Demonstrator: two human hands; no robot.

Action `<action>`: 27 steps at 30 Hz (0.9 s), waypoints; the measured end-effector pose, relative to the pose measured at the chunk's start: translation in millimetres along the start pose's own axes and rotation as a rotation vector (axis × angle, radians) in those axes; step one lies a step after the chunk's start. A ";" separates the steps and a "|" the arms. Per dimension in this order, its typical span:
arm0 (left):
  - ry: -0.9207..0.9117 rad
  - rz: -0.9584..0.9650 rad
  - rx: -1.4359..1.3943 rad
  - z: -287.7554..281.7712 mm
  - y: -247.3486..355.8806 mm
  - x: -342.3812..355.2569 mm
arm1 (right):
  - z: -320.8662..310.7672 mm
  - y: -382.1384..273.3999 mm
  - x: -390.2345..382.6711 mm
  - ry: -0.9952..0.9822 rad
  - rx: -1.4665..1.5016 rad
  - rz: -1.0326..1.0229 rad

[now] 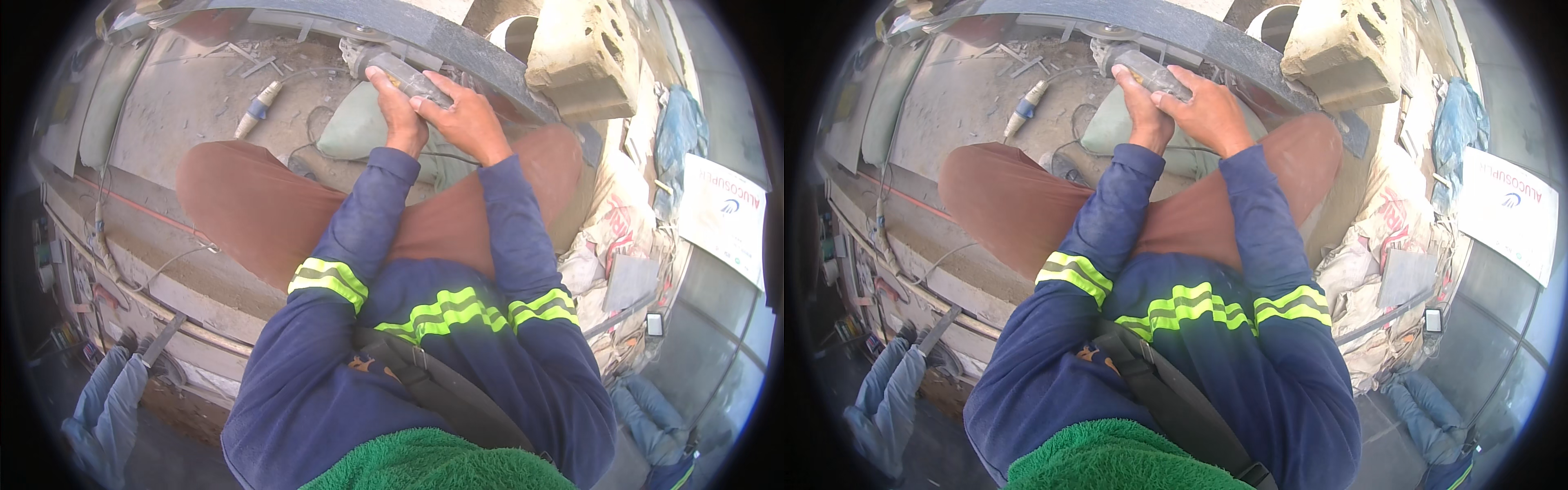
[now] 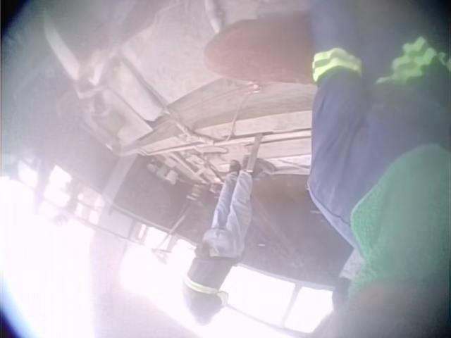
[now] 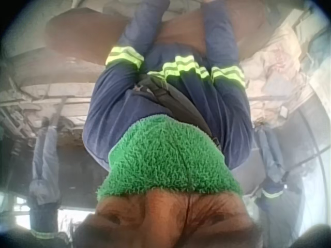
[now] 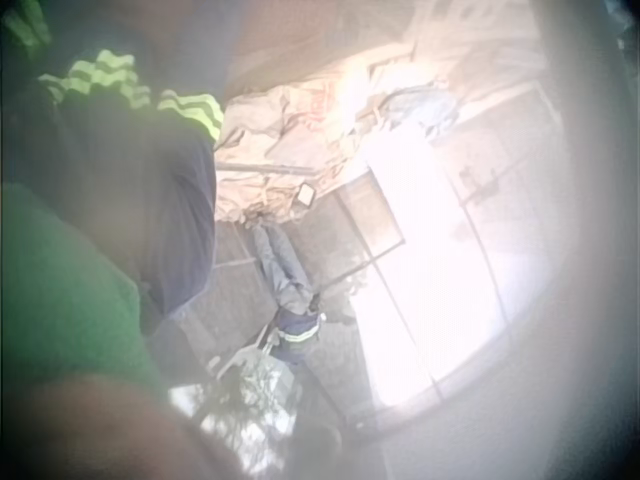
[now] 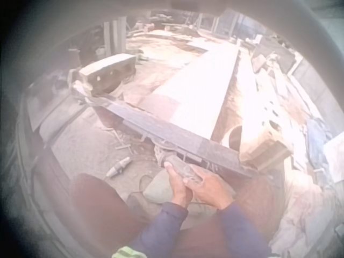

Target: The person sits cross-legged on the floor and uses an angle grinder to smooth the edge of a large stone slab. They hold the tool with both hands and move it along the slab's edge, generating dust.

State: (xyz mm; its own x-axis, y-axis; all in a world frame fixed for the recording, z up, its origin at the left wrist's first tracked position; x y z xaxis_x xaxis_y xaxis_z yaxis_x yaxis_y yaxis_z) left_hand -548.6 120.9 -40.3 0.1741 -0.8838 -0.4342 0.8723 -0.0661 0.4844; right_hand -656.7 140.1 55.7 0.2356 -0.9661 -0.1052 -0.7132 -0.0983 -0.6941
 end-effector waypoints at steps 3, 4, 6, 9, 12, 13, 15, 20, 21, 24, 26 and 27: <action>-0.005 -0.018 0.019 0.0 -4.9 -6.0 | -2.4 4.5 -5.5 0.005 0.005 0.004; -0.004 -0.018 0.025 0.1 -5.1 -5.7 | -3.0 5.2 -5.2 0.006 0.004 -0.002; -0.001 -0.006 0.021 -0.3 -4.5 -5.0 | -2.4 7.2 -4.2 -0.010 0.002 0.000; -0.010 0.024 -0.001 -0.2 -0.6 -0.3 | -0.9 5.7 1.1 -0.040 0.000 0.004; -0.028 0.018 -0.004 1.7 2.8 -1.9 | -0.2 4.5 2.2 -0.039 0.004 -0.004; -0.030 0.017 -0.008 0.7 2.6 -0.7 | 0.3 4.3 3.0 -0.041 0.005 -0.004; -0.034 0.017 -0.015 0.3 1.1 2.0 | -0.6 3.5 2.7 -0.029 0.009 -0.007; -0.018 -0.003 -0.010 -1.3 -8.4 0.5 | -4.8 4.0 -4.4 -0.023 0.000 0.024; -0.021 -0.003 -0.008 -1.5 -9.4 -0.6 | -4.9 5.2 -5.6 -0.021 0.001 0.025; -0.033 -0.003 -0.001 1.2 -10.9 -4.6 | -7.0 8.1 -8.4 -0.008 0.001 0.022; -0.037 0.006 0.003 2.4 -9.9 -6.4 | -8.2 7.6 -8.5 -0.001 -0.003 0.011; -0.030 0.007 0.004 2.7 -9.8 -7.3 | -7.6 9.3 -8.4 -0.002 -0.008 0.009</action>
Point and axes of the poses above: each hand's wrist, its own x-axis towards the middle knuckle, its own z-axis out of the palm, y = z × x, the point moved 4 cm from there along x, towards the middle knuckle, and after that the axes turned 5 degrees about -z, right-handed, at the moved point
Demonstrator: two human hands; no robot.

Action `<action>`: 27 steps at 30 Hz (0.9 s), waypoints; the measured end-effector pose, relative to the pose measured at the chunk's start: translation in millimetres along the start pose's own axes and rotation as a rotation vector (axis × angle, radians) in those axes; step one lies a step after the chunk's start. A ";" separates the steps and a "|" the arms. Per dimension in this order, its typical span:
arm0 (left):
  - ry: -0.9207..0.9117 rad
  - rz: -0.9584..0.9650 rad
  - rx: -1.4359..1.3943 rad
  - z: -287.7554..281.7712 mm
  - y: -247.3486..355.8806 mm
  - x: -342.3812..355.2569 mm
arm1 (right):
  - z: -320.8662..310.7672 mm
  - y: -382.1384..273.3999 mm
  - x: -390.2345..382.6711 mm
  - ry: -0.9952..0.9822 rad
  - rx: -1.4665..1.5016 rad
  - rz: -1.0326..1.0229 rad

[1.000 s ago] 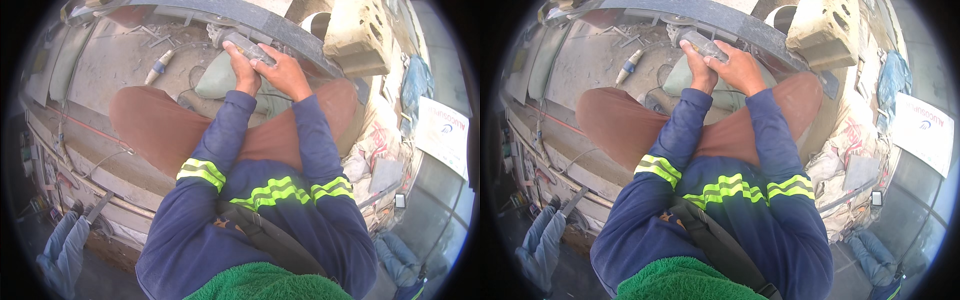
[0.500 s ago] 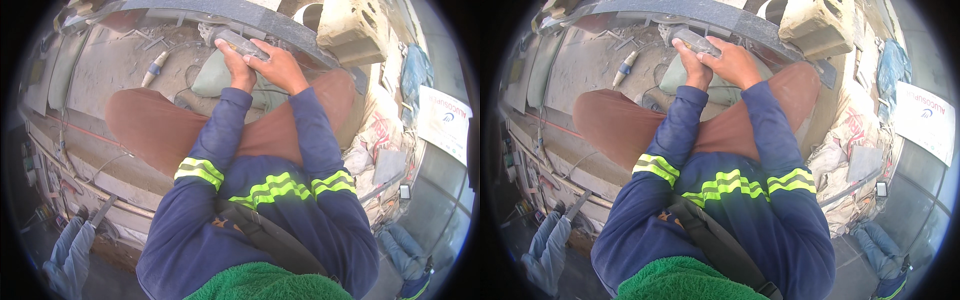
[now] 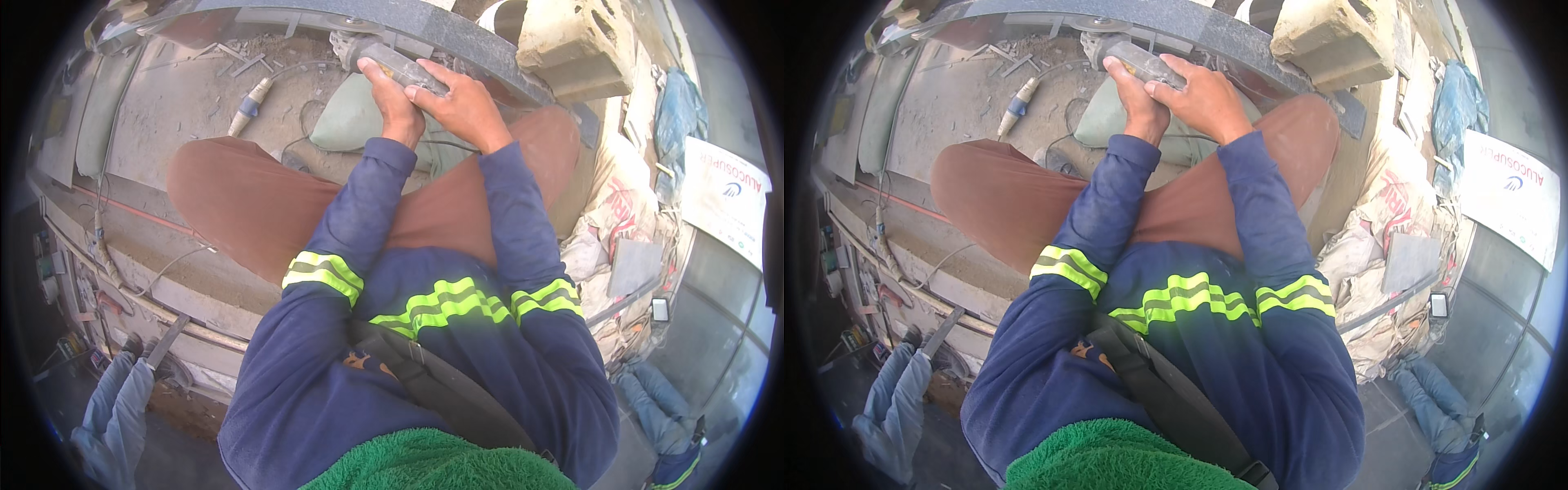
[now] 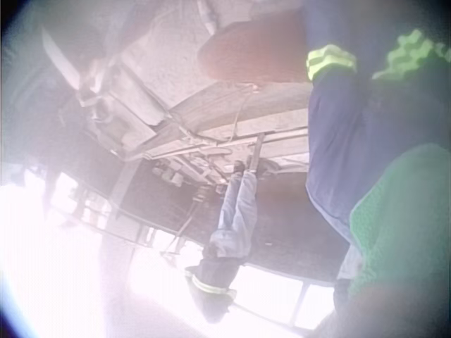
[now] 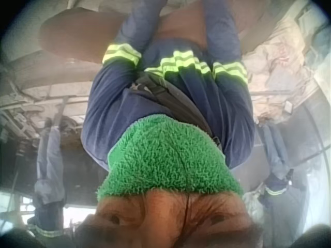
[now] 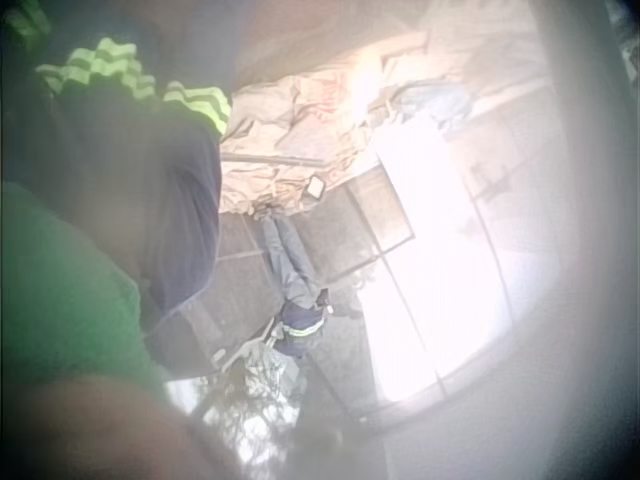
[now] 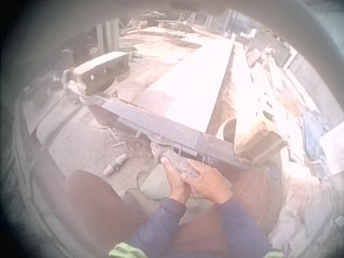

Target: The person sits cross-legged on the floor and uses an angle grinder to smooth the edge of a large stone slab. They hold the tool with both hands and move it along the slab's edge, generating dust.

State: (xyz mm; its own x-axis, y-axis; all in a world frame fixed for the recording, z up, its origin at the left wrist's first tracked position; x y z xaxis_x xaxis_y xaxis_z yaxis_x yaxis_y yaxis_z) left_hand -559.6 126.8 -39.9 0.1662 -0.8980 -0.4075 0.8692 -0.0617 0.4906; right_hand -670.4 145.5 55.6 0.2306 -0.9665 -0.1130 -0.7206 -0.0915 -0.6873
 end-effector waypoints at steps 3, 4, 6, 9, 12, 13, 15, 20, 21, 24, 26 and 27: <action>0.015 -0.003 0.008 0.9 -0.9 -1.7 | -0.5 3.8 -0.3 -0.010 -0.005 0.008; 0.018 -0.005 0.015 0.2 -1.1 -1.5 | -1.4 2.9 -0.4 -0.020 0.003 0.018; 0.022 -0.007 0.020 -0.8 -2.0 -1.4 | -1.5 2.9 -1.1 -0.031 0.010 0.027; 0.022 -0.007 0.019 -0.2 -3.2 -1.6 | -1.5 4.1 -2.4 -0.031 0.009 0.025; 0.017 -0.007 0.029 -2.2 -4.3 -1.7 | -0.6 6.4 -3.6 -0.020 0.014 0.016; 0.010 -0.004 0.034 -1.5 -4.2 -2.6 | -0.5 7.2 -4.0 -0.007 0.018 0.007; 0.007 -0.007 0.043 -0.2 -4.3 -4.3 | -1.4 8.6 -4.7 0.008 0.020 -0.001; 0.038 -0.038 0.069 2.6 -5.9 -9.2 | -3.6 7.2 -9.8 0.030 0.039 0.004; 0.032 -0.040 0.072 3.1 -6.3 -10.7 | -4.6 7.0 -11.6 0.019 0.038 0.018; 0.021 -0.048 0.076 3.3 -8.3 -14.5 | -7.8 4.8 -15.7 0.004 0.036 0.038; 0.022 -0.051 0.068 3.1 -9.7 -13.1 | -8.7 4.0 -15.9 0.017 0.031 0.014; 0.023 -0.038 0.059 2.6 -9.2 -12.2 | -8.2 3.1 -15.7 0.014 0.029 0.016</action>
Point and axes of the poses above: each hand's wrist, its own x-axis towards the middle knuckle, its own z-axis out of the palm, y = z × x, the point moved 4 cm from there along x, towards the middle knuckle, and after that the axes turned 5 degrees about -z, right-handed, at the moved point
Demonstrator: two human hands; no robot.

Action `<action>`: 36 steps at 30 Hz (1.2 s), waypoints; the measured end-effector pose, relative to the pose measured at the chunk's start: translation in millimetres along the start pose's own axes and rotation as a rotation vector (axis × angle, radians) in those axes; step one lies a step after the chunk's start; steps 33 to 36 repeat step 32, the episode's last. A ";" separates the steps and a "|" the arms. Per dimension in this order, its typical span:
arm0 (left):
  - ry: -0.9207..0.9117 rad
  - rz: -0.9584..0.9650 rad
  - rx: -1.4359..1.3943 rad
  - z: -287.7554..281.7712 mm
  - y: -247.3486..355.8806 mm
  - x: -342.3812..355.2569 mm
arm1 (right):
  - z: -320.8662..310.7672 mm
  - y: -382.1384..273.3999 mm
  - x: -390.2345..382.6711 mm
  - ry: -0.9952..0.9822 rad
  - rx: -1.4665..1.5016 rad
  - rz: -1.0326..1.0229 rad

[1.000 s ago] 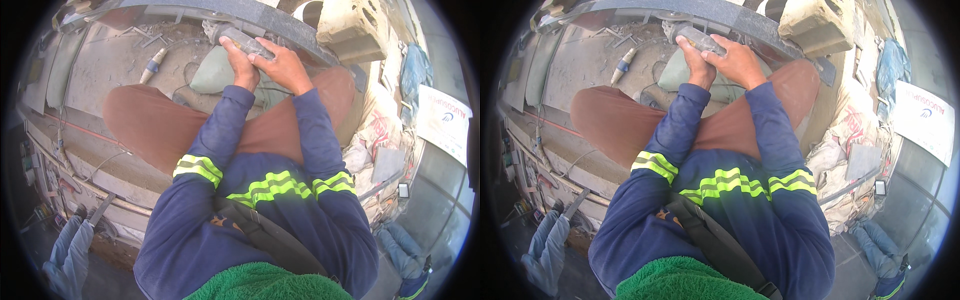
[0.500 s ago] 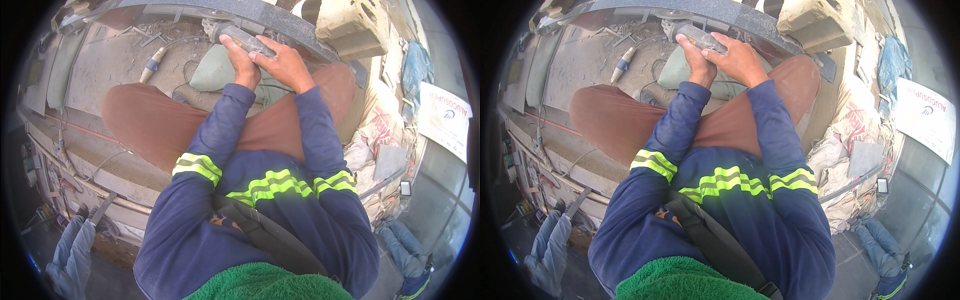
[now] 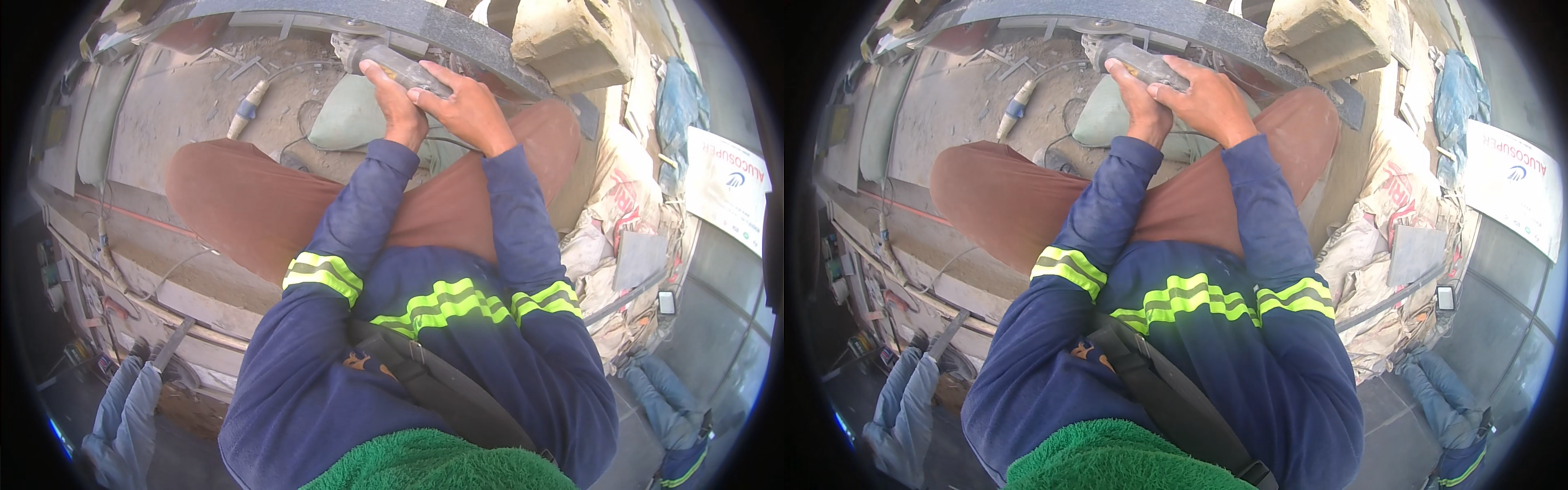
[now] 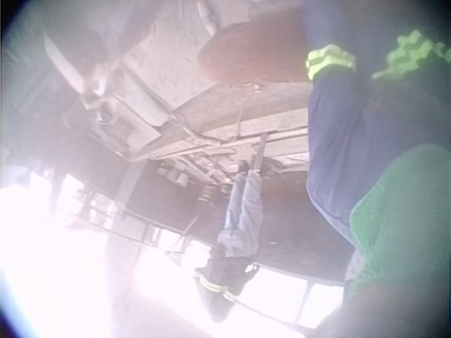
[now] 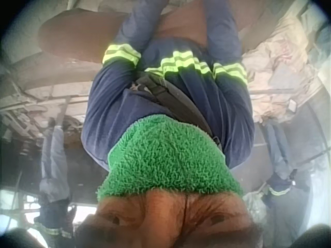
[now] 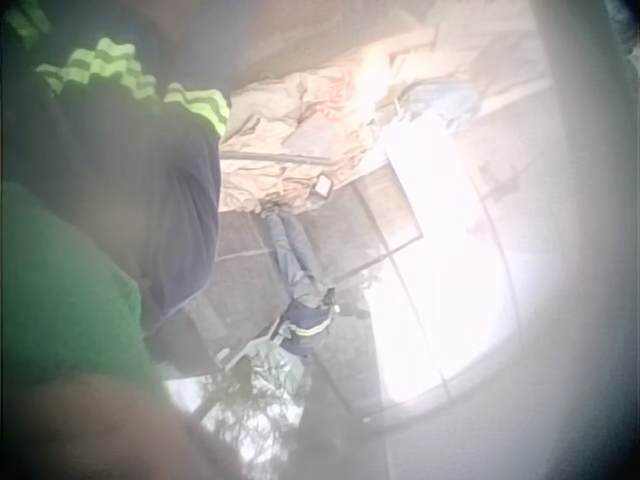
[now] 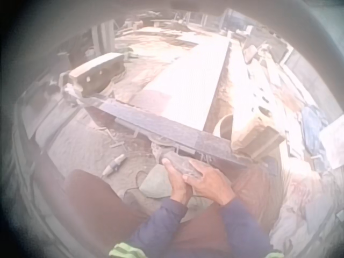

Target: The person sits cross-legged on the floor and uses an angle grinder to smooth the edge of a large stone slab. They hold the tool with both hands and move it along the slab's edge, generating dust.

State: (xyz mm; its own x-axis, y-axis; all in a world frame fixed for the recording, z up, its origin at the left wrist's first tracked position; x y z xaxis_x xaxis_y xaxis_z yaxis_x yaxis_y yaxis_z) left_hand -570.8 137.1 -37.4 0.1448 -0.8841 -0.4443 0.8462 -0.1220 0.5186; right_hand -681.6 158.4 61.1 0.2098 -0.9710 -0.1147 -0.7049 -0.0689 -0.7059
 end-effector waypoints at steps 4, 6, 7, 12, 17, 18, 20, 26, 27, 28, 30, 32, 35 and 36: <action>-0.008 0.031 -0.021 -0.8 3.7 4.7 | 2.9 -2.3 4.4 0.009 -0.022 -0.021; -0.022 0.032 -0.023 -0.1 3.1 6.2 | 2.7 0.2 5.8 0.011 -0.025 -0.021; -0.028 0.030 -0.024 -0.6 2.3 5.5 | 1.5 -2.2 4.6 0.001 -0.020 -0.009; -0.031 0.017 -0.025 -2.3 -3.0 4.8 | 1.3 2.1 -1.1 0.016 0.015 0.003; -0.024 0.001 -0.018 0.3 -4.4 0.0 | 0.1 4.5 -2.6 0.015 0.015 0.010; -0.024 0.004 -0.017 0.9 -4.4 -0.6 | 0.1 5.2 -2.7 0.019 0.004 0.005; -0.022 0.010 -0.016 0.6 -5.3 -0.4 | -0.2 6.2 -2.5 0.025 -0.017 -0.008; -0.020 0.001 -0.010 0.1 -7.8 -1.2 | -4.7 0.3 -6.0 0.014 -0.008 0.020; -0.021 0.000 -0.010 0.2 -8.0 -1.6 | -4.9 0.5 -6.7 0.009 -0.004 0.027; -0.022 -0.001 -0.011 0.1 -8.2 -1.3 | -5.2 0.6 -7.0 0.003 0.001 0.033; -0.022 -0.004 -0.010 -0.2 -9.1 -1.1 | -5.4 2.4 -7.4 0.003 0.005 0.030; -0.022 -0.009 -0.008 0.6 -10.9 -1.5 | -3.2 11.0 -6.1 0.013 0.003 0.012; -0.022 -0.009 -0.008 0.6 -10.9 -1.5 | -3.2 11.0 -6.1 0.013 0.003 0.012; -0.022 -0.009 -0.008 0.6 -10.9 -1.5 | -3.2 11.0 -6.1 0.013 0.003 0.012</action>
Point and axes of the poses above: each hand's wrist, its own x-axis towards the middle knuckle, its own z-axis out of the palm, y = z × x, the point moved 4 cm from there along x, towards the middle knuckle, and after that the axes turned 5 degrees about -z, right-handed, at the moved point
